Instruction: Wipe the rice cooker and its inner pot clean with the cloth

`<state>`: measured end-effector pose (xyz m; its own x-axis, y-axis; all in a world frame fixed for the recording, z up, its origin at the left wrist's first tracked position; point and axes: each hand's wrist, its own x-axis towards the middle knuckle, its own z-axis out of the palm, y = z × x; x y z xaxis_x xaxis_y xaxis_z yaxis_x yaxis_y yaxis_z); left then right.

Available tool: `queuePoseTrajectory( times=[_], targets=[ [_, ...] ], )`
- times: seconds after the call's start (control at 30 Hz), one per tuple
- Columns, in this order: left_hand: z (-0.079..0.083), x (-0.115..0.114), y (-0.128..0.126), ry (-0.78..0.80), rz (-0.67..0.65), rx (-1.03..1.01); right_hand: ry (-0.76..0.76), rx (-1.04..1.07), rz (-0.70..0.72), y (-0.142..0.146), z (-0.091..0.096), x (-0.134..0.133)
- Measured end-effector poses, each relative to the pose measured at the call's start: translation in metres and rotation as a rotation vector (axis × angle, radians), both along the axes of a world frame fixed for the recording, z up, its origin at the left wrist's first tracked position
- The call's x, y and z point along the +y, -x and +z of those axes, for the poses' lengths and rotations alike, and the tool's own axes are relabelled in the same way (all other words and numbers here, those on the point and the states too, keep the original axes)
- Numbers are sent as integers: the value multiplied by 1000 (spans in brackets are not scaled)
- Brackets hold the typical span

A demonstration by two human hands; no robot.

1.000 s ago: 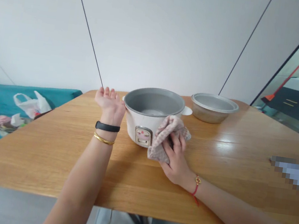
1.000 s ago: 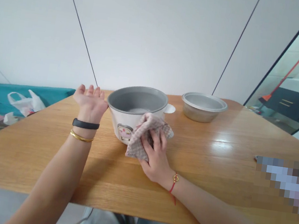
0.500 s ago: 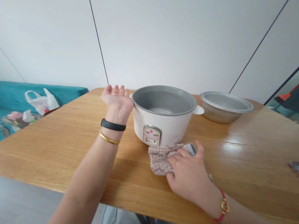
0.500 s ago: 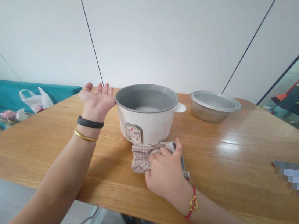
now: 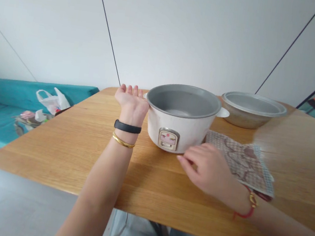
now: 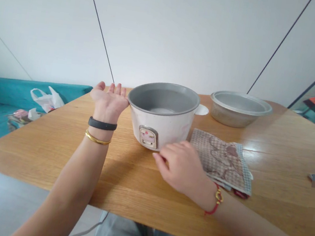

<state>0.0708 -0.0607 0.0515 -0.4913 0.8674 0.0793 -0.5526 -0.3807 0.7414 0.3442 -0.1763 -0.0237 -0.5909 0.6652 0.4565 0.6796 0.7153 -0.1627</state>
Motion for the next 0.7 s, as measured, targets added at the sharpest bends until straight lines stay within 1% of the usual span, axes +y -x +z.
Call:
queuePoseTrajectory(
  times=[0.07, 0.13, 0.2, 0.27, 0.33, 0.4, 0.47, 0.57, 0.7],
  targets=[
    [11, -15, -18, 8, 40, -92, 195, 4, 147, 27, 8, -10],
    [20, -28, -34, 6, 76, -142, 417, 78, 224, 54, 16, -14],
    [26, -37, -47, -5, 119, -165, 615, 219, 270, 77, 22, -12],
    [29, -42, -55, -18, 162, -162, 733, 355, 262, 97, 26, -8],
    [30, -44, -60, -10, 173, -143, 784, 413, 231, 110, 27, -4],
    [29, -44, -61, 18, 148, -121, 813, 421, 245, 115, 25, 0],
    [27, -42, -60, 29, 125, -92, 819, 422, 311, 113, 23, 3],
    [24, -37, -55, 24, 106, -32, 776, 414, 399, 106, 20, 6],
    [22, -33, -48, 57, 34, 9, 734, 362, 442, 101, 21, 7]
  ],
)
